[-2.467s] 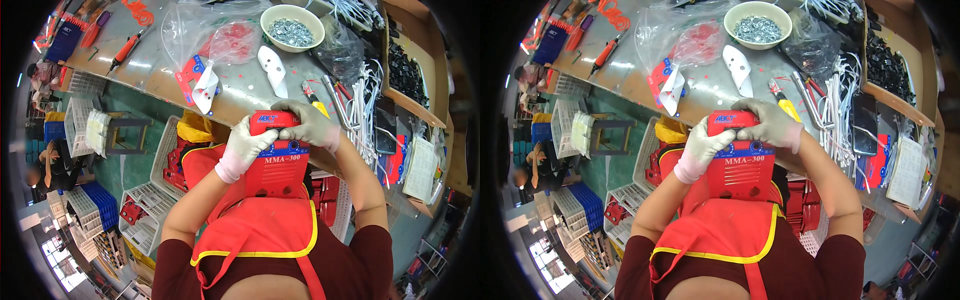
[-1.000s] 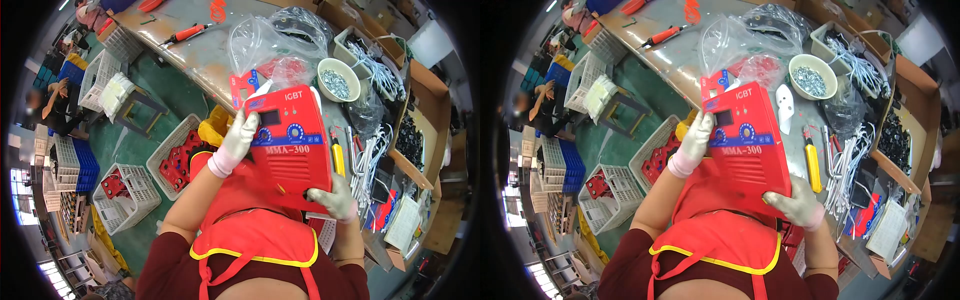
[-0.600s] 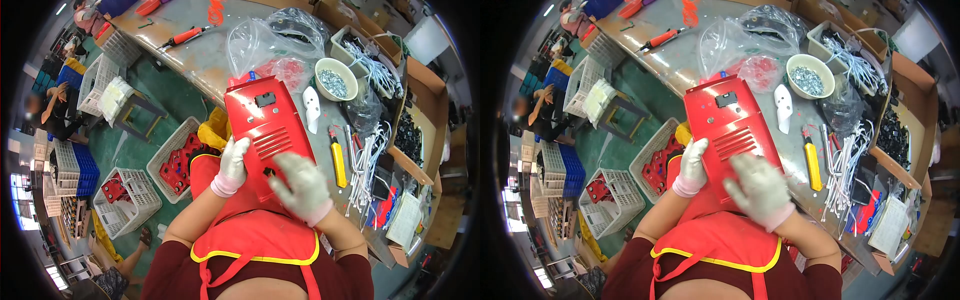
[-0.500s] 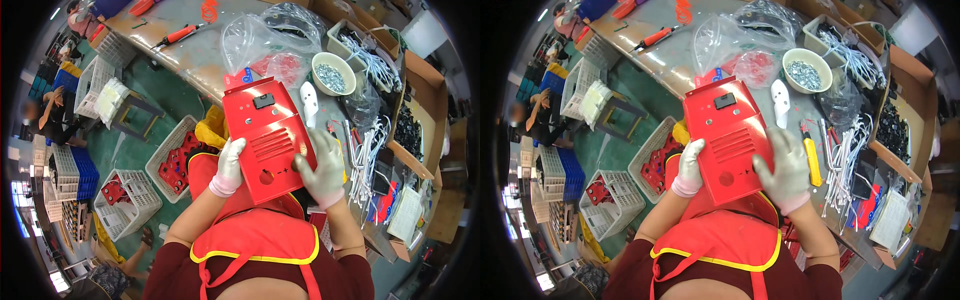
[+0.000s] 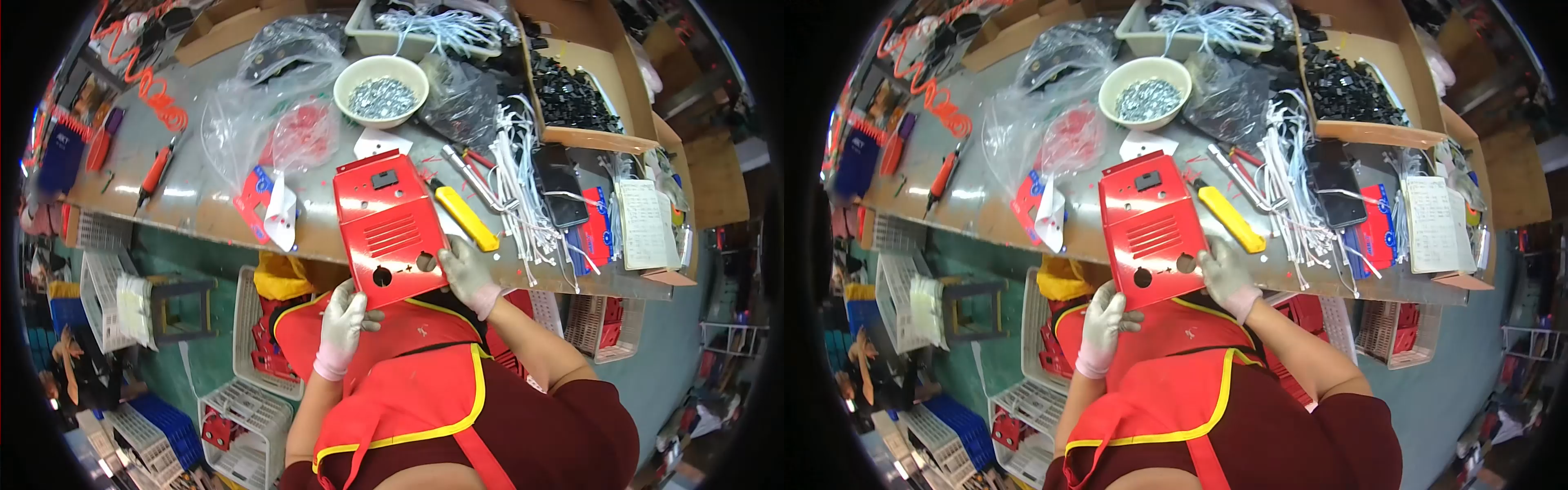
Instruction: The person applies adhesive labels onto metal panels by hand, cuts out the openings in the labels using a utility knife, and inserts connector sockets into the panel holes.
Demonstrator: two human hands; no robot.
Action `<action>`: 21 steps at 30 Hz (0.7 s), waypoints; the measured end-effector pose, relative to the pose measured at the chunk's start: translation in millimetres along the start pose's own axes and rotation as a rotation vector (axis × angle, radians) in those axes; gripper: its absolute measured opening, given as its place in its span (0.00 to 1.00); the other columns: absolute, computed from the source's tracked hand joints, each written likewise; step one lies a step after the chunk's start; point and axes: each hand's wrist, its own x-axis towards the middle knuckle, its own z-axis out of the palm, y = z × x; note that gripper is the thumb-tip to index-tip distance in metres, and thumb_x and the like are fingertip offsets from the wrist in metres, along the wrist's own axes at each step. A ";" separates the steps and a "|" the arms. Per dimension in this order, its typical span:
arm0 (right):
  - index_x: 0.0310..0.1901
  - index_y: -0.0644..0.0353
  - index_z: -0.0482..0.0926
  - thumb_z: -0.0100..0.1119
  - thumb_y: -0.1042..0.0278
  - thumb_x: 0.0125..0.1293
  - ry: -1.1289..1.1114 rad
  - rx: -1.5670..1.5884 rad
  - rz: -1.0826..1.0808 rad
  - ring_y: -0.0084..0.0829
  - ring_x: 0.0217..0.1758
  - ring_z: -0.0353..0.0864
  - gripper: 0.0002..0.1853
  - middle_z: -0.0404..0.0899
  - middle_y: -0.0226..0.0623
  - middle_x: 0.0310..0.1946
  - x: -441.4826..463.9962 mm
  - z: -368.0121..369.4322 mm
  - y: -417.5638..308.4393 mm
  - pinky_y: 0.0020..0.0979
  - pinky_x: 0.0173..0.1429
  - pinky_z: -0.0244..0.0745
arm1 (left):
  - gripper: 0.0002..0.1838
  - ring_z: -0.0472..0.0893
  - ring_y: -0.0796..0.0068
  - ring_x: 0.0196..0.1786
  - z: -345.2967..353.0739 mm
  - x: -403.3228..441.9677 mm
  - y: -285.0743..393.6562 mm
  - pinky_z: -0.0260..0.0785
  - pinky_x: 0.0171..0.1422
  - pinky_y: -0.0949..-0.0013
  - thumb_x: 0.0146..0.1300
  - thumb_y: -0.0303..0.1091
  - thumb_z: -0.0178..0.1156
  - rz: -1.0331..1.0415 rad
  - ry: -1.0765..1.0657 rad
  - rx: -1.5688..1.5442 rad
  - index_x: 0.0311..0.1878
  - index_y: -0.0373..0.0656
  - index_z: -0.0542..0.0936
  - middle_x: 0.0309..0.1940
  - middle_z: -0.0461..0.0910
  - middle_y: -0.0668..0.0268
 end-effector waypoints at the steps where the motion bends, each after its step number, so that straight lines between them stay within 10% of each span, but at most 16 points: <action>1: 0.52 0.70 0.68 0.44 0.63 0.66 -0.026 -0.228 -0.140 0.47 0.41 0.79 0.19 0.78 0.53 0.38 0.1 -4.8 -0.7 0.41 0.48 0.72 | 0.24 0.79 0.75 0.36 2.0 3.6 -2.1 0.76 0.35 0.75 0.68 0.38 0.49 0.039 0.051 -0.018 0.62 0.33 0.61 0.46 0.75 0.60; 7: 0.53 0.64 0.71 0.47 0.51 0.67 -0.151 -0.877 -0.041 0.51 0.48 0.77 0.24 0.77 0.55 0.44 8.8 -38.5 -88.5 0.43 0.53 0.71 | 0.21 0.80 0.74 0.34 2.2 24.9 -16.0 0.75 0.35 0.75 0.69 0.39 0.49 0.133 0.177 -0.178 0.59 0.36 0.64 0.44 0.76 0.61; 21: 0.48 0.66 0.76 0.50 0.63 0.64 -0.228 -0.820 -0.684 0.46 0.46 0.79 0.17 0.78 0.51 0.44 124.5 -36.9 -195.8 0.36 0.52 0.72 | 0.17 0.78 0.76 0.36 -37.0 11.5 -36.8 0.73 0.41 0.74 0.70 0.33 0.45 0.149 0.344 -0.158 0.57 0.36 0.66 0.47 0.76 0.56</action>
